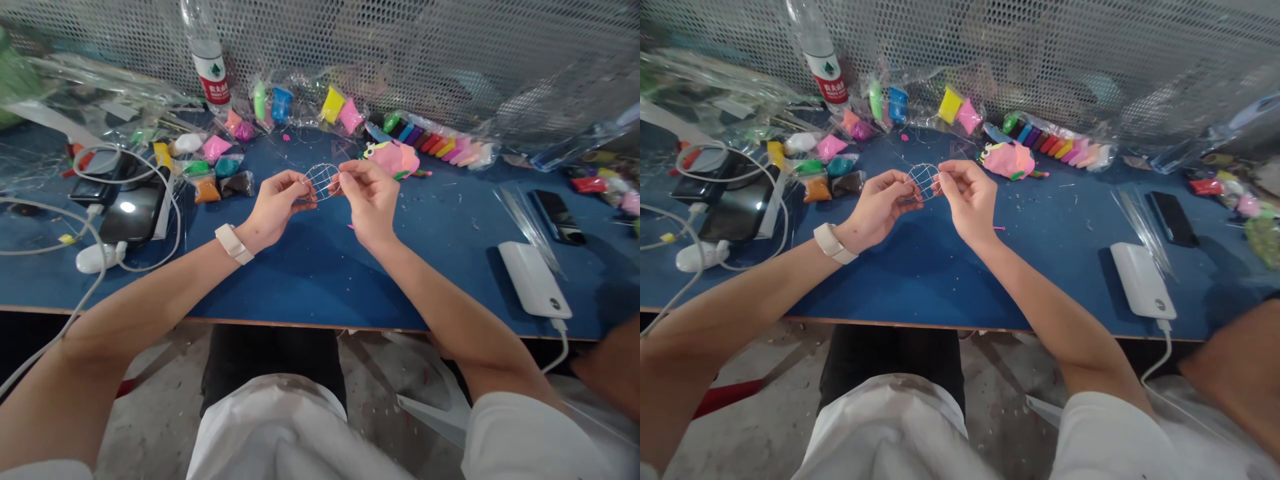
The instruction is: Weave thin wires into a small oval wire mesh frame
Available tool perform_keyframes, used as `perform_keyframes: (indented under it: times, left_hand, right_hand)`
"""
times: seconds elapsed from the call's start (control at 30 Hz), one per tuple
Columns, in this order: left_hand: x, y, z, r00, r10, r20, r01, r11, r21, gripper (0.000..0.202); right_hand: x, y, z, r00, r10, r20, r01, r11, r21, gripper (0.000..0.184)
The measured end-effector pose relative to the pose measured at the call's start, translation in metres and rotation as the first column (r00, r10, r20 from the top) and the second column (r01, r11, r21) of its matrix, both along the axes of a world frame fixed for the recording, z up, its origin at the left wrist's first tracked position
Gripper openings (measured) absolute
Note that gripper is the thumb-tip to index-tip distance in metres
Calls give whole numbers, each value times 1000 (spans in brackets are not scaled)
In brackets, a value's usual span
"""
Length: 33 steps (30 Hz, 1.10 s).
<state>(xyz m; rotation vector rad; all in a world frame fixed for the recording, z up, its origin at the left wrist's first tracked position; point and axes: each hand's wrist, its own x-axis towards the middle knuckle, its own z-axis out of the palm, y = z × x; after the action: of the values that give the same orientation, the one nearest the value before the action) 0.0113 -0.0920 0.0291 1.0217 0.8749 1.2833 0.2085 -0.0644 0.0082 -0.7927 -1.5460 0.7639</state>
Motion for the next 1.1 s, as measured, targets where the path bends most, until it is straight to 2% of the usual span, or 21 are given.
perform_keyframes:
  times: [0.23, 0.4, 0.53, 0.73, 0.83, 0.93, 1.1]
  left_hand:
    - [-5, 0, 2, 971, 9, -239, 54, 965, 257, 30]
    - [-4, -6, 3, 940, 30, -339, 98, 930, 353, 30]
    - [-2, -8, 2, 932, 69, -357, 69, 930, 362, 19]
    - [3, -12, 4, 933, 103, -346, 29, 934, 357, 18]
    - [3, -14, 5, 936, 89, -340, 34, 940, 340, 18]
    - [3, -15, 5, 941, 66, -331, 43, 949, 312, 17]
    - [1, -15, 2, 943, 66, -328, 46, 945, 323, 20]
  right_hand:
    - [1, -6, 8, 997, 29, 75, -25, 998, -61, 58]
    - [-1, -14, 10, 993, 38, 110, -31, 997, -67, 62]
    - [-3, -20, 12, 996, 38, 83, -31, 997, -76, 66]
    - [-5, -26, 13, 999, -7, 51, 9, 999, -45, 51]
    - [-4, -27, 14, 995, -49, 87, 51, 999, -20, 45]
    - [-4, -28, 14, 990, -71, 121, 64, 996, 61, 37]
    - [1, -29, 19, 973, -81, 215, 60, 993, 105, 35]
